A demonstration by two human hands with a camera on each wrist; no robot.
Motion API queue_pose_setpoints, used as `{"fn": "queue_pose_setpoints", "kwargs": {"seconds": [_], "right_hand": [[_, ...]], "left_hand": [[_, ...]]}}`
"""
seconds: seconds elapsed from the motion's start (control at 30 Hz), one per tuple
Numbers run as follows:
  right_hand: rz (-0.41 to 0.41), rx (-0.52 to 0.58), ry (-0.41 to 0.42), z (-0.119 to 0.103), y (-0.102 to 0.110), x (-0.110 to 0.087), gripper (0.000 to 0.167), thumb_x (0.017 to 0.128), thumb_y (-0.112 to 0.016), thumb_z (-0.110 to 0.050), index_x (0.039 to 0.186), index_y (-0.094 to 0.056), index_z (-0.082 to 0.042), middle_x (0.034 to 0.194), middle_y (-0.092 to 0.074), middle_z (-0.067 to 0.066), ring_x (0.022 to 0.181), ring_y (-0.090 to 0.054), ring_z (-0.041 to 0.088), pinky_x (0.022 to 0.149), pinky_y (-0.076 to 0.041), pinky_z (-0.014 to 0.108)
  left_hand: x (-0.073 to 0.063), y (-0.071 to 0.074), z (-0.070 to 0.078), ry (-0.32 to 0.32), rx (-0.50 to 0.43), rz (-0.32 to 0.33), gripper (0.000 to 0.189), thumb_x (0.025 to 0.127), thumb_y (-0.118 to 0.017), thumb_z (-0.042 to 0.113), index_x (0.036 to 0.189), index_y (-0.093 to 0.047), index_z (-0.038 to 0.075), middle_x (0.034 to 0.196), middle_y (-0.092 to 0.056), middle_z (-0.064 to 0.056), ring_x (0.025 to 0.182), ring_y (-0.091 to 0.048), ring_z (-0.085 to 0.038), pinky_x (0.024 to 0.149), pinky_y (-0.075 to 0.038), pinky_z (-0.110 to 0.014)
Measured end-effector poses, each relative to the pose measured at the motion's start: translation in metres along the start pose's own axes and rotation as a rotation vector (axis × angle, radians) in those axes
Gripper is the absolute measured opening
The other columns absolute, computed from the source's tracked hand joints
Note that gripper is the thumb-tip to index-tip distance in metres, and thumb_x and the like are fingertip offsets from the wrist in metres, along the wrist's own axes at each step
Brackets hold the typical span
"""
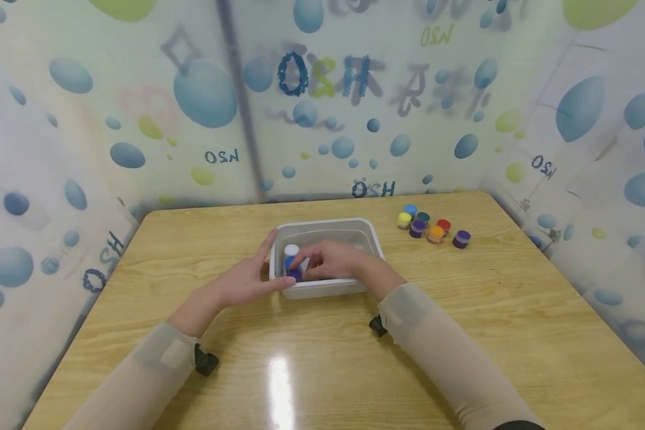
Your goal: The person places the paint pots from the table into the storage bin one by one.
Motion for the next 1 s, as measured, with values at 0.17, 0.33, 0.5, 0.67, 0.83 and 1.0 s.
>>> {"fn": "queue_pose_setpoints", "kwargs": {"seconds": [0.17, 0.33, 0.5, 0.67, 0.83, 1.0], "right_hand": [[-0.007, 0.030, -0.021, 0.001, 0.000, 0.000, 0.028, 0.107, -0.073, -0.021, 0.135, -0.077, -0.027, 0.108, -0.080, -0.006, 0.096, -0.071, 0.013, 0.088, -0.058, 0.030], [-0.013, 0.052, -0.027, -0.001, -0.001, -0.001, 0.029, 0.108, -0.073, -0.020, 0.135, -0.077, -0.026, 0.108, -0.079, -0.006, 0.096, -0.071, 0.014, 0.088, -0.058, 0.031], [0.005, 0.063, -0.024, 0.000, 0.000, -0.002, 0.030, 0.107, -0.073, -0.021, 0.136, -0.076, -0.027, 0.103, -0.078, -0.005, 0.091, -0.071, 0.015, 0.084, -0.058, 0.031], [0.043, 0.118, -0.023, 0.000, 0.004, -0.003, 0.030, 0.107, -0.074, -0.024, 0.137, -0.076, -0.026, 0.097, -0.077, -0.001, 0.079, -0.066, 0.016, 0.072, -0.056, 0.029], [0.062, 0.153, -0.026, -0.001, 0.009, -0.005, 0.034, 0.107, -0.074, -0.031, 0.141, -0.074, -0.022, 0.099, -0.077, 0.000, 0.080, -0.066, 0.020, 0.073, -0.057, 0.031], [0.098, 0.128, -0.006, -0.005, 0.016, -0.009, 0.039, 0.107, -0.072, -0.040, 0.142, -0.073, -0.021, 0.103, -0.077, 0.000, 0.089, -0.067, 0.024, 0.077, -0.057, 0.032]], "left_hand": [[0.001, 0.000, -0.002, 0.001, 0.003, -0.001, 0.121, 0.098, -0.066, 0.076, 0.177, 0.014, 0.032, 0.141, -0.068, -0.031, 0.108, -0.070, -0.030, 0.105, -0.055, -0.057], [0.001, 0.000, -0.001, -0.009, 0.006, 0.006, 0.121, 0.098, -0.067, 0.074, 0.177, 0.013, 0.030, 0.137, -0.071, -0.031, 0.104, -0.070, -0.029, 0.104, -0.056, -0.056], [0.001, 0.000, -0.001, -0.015, 0.007, 0.008, 0.120, 0.099, -0.067, 0.074, 0.177, 0.013, 0.029, 0.140, -0.069, -0.031, 0.106, -0.070, -0.029, 0.104, -0.056, -0.056], [0.000, -0.001, -0.001, -0.001, 0.007, -0.001, 0.120, 0.098, -0.067, 0.074, 0.177, 0.014, 0.031, 0.132, -0.074, -0.026, 0.099, -0.069, -0.027, 0.094, -0.057, -0.049], [0.000, -0.002, -0.001, 0.014, 0.010, -0.008, 0.120, 0.098, -0.065, 0.076, 0.176, 0.015, 0.032, 0.133, -0.073, -0.025, 0.098, -0.069, -0.026, 0.093, -0.058, -0.047], [0.000, -0.002, 0.000, 0.014, 0.008, 0.003, 0.120, 0.097, -0.066, 0.077, 0.176, 0.014, 0.034, 0.132, -0.073, -0.025, 0.099, -0.069, -0.027, 0.096, -0.058, -0.049]]}}
Point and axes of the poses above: each hand's wrist, its own x-axis towards the middle knuckle, its own y-axis out of the back of the hand, z = x × y, the point moved 7 cm from there along x, towards the middle knuckle
